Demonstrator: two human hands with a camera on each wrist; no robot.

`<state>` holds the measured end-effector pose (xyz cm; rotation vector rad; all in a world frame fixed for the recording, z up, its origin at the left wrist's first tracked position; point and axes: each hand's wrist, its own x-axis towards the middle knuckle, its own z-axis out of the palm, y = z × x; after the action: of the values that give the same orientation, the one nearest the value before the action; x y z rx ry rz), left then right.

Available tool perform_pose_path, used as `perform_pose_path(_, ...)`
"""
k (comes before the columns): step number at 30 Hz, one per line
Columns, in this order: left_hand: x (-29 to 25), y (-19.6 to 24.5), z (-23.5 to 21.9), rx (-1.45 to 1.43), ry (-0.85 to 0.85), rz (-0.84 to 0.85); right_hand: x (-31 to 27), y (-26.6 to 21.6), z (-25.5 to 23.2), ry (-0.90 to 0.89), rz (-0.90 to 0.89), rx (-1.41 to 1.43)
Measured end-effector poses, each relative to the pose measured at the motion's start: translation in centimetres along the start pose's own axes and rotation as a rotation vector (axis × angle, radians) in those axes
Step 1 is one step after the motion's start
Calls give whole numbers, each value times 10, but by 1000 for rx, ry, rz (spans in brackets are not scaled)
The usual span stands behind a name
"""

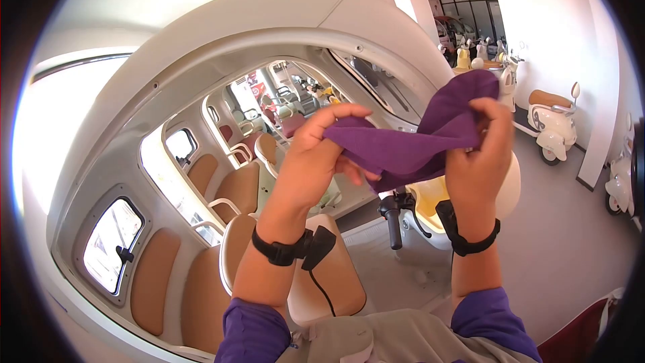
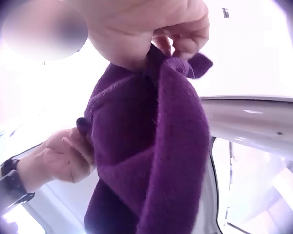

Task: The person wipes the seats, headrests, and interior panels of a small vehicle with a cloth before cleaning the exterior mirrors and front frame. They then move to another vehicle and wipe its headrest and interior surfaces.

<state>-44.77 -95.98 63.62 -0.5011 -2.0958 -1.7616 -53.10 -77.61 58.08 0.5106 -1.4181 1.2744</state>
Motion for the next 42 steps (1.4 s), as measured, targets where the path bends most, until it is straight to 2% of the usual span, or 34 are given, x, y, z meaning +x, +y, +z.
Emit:
perform_pose_path(1,-3,6,5,-51,32,93,6,-7,-3,65,-16,18)
perform_pose_path(2,-6,15,6,-57,-8,121,19,-11,-3,58,-151,-51)
perform_pose_path(5,-3,22,-3,-85,-46,89,52,-4,28,37,-399,-89)
perform_pose_path(8,-9,19,-12,-116,147,211,66,-36,59,-86,-205,111)
perform_pose_path(9,-13,18,-13,-135,224,262,66,-52,69,-48,-280,109)
perform_pose_path(11,-19,12,-15,75,385,480,68,-71,93,125,-506,67)
perform_pose_path(12,-21,10,-14,181,461,579,67,-79,95,103,-477,112)
perform_pose_path(14,-25,10,-5,593,567,749,69,-86,89,55,-417,197)
perform_pose_path(16,-28,10,5,957,597,841,65,-66,86,22,-402,233)
perform_pose_path(18,-21,0,12,1004,505,789,58,-37,82,22,-410,168)
perform_pose_path(22,1,-44,23,958,343,637,24,10,46,-93,-170,50)
perform_pose_path(24,4,-68,31,928,313,544,9,27,32,-159,-20,59)
perform_pose_path(27,-6,-103,42,855,319,444,-7,40,24,-132,-13,16)
perform_pose_path(28,-11,-111,45,821,329,409,-10,39,23,-139,84,46)
perform_pose_path(31,-33,-116,50,603,222,-37,-4,39,21,-172,-4,34)
perform_pose_path(33,-41,-119,42,614,184,-74,9,34,31,-165,-121,90)
perform_pose_path(34,-45,-121,38,508,227,-46,17,34,41,-93,-256,152)
perform_pose_path(35,-47,-120,33,404,270,-16,26,23,41,-175,-251,201)
perform_pose_path(36,-48,-114,33,405,354,4,33,7,42,-327,-133,110)
perform_pose_path(37,-48,-108,33,408,439,26,41,8,67,-50,-460,323)
perform_pose_path(39,-50,-108,27,308,442,88,44,2,85,39,-540,373)
perform_pose_path(40,-51,-108,26,362,440,93,46,-1,94,84,-581,394)
perform_pose_path(42,-50,-110,34,465,398,162,37,4,88,69,-530,296)
